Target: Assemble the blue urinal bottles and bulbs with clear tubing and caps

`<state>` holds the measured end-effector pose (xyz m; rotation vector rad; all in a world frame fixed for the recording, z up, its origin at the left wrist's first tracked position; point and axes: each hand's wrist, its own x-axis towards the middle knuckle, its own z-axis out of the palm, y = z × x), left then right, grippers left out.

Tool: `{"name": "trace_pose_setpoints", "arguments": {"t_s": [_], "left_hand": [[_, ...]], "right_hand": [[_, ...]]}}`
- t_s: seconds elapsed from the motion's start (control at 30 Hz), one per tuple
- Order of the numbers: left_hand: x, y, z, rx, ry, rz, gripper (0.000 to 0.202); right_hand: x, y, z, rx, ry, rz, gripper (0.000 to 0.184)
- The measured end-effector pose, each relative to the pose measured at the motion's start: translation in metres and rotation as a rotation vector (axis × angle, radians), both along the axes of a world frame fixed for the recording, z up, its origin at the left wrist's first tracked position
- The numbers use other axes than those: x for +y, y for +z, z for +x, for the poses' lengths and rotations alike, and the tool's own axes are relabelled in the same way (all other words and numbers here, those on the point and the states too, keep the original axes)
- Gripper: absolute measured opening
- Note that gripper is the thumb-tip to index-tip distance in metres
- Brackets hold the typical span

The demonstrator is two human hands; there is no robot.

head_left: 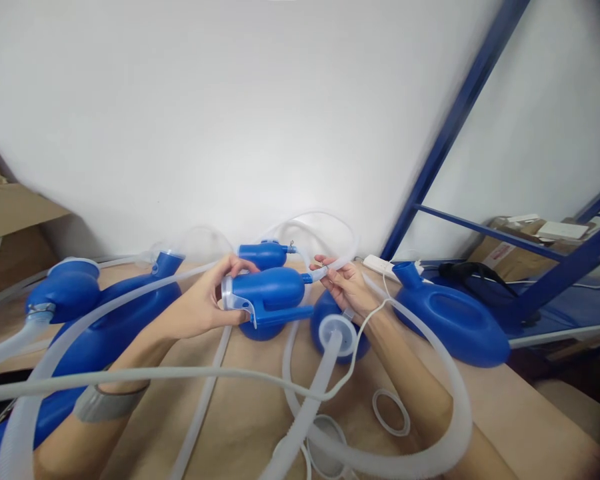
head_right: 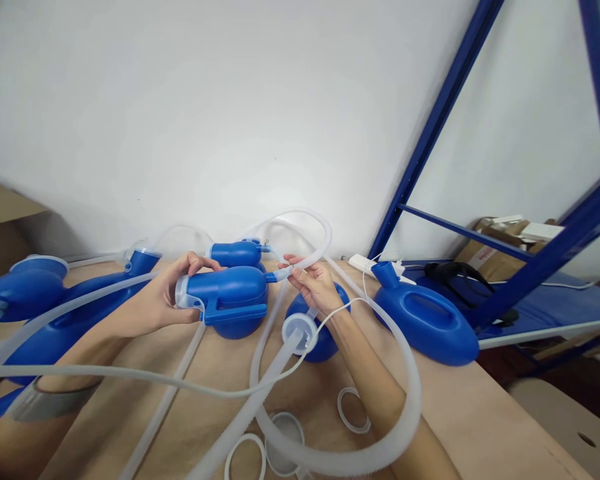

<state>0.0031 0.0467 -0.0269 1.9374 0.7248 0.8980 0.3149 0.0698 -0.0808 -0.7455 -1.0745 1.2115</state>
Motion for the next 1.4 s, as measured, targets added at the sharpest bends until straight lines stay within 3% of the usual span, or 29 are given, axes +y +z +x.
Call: {"name": "trace_pose_setpoints", "arguments": {"t_s": [0.17,0.53,0.8,1.0,1.23,1.33,1.4], "left_hand": [[0.005,-0.004,-0.001,-0.075,0.010,-0.056,0.052],[0.005,-0.014,0.009,-0.418,0.132,-0.487,0.061],[-0.003,-0.009,0.022,-0.330,0.106,-0.657,0.088],[0.003,-0.012,0.017,-0.160,0.164,-0.686,0.050],[0.004,0.003,0.007,-0.083,0.227,-0.894,0.069],[-0.001,0.011,0.008,-0.082,0.193,-1.000,0.075],[-0.005,0.014,0.009,-0.142,0.142,-0.992,0.068]], "right_hand": [[-0.001,0.001,0.006,-0.063,0.047,-0.020,0.046],[-0.010,0.015,-0.002,-0.014,-0.016,-0.019,0.048],[-0.011,0.018,-0.003,0.053,-0.098,0.012,0.045],[-0.013,0.016,0.000,-0.048,-0.039,0.005,0.041],[-0.016,0.016,-0.002,-0.231,0.070,0.208,0.034],[-0.018,0.019,-0.002,-0.237,0.049,0.248,0.034],[-0.019,0.020,-0.001,-0.238,0.024,0.254,0.034]]}}
